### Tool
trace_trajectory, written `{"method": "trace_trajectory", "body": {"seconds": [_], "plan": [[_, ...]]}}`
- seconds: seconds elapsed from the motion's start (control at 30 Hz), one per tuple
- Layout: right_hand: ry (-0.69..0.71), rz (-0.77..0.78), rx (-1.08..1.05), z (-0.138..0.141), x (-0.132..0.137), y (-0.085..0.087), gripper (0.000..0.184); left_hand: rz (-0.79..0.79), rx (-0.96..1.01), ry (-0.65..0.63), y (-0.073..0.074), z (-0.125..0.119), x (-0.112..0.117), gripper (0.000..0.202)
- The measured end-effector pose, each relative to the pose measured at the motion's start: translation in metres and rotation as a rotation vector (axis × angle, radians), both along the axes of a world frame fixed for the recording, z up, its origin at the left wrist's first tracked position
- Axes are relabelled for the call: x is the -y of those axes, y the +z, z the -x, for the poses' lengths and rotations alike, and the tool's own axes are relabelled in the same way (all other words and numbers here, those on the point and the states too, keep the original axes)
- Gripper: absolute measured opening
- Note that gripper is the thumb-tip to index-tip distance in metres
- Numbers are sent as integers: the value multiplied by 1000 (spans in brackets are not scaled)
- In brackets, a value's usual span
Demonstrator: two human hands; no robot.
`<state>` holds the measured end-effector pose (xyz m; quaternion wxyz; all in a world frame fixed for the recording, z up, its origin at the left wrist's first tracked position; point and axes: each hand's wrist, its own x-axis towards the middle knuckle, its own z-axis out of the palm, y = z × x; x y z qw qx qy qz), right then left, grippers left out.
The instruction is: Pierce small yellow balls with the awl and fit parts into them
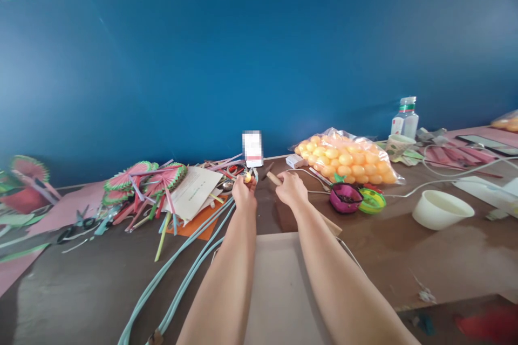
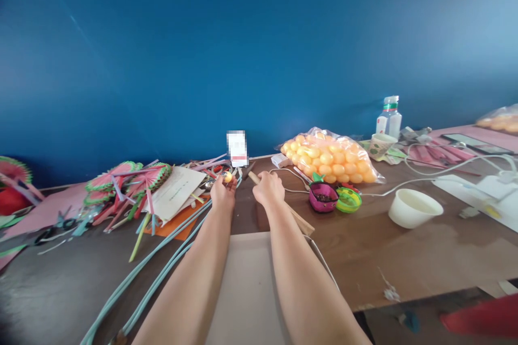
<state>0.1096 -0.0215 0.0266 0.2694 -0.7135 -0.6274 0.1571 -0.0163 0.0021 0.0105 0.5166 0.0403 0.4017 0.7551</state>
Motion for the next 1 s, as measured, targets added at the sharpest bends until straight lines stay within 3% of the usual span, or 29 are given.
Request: {"method": "trace_trajectory", "body": {"seconds": [0.2, 0.33, 0.47, 0.57, 0.63, 1.0], "plan": [[65, 142, 38, 1, -9, -19, 33, -68, -29, -56, -3, -2, 3, 12], [42, 95, 19, 3, -11, -22, 26, -100, -46, -118, -3, -4, 3, 12], [130, -73, -364, 10, -12, -16, 25, -153, -88, -203, -3, -6, 2, 16], [241, -56, -766, 18, -10, -10, 32, -232, -120, -247, -4, -7, 2, 15], [246, -12, -910, 22, -8, -8, 38, -271, -146, -262, -4, -7, 2, 15], [224, 1, -1112, 19, -13, -16, 45, -339, -200, -318, -7, -12, 3, 27]]}}
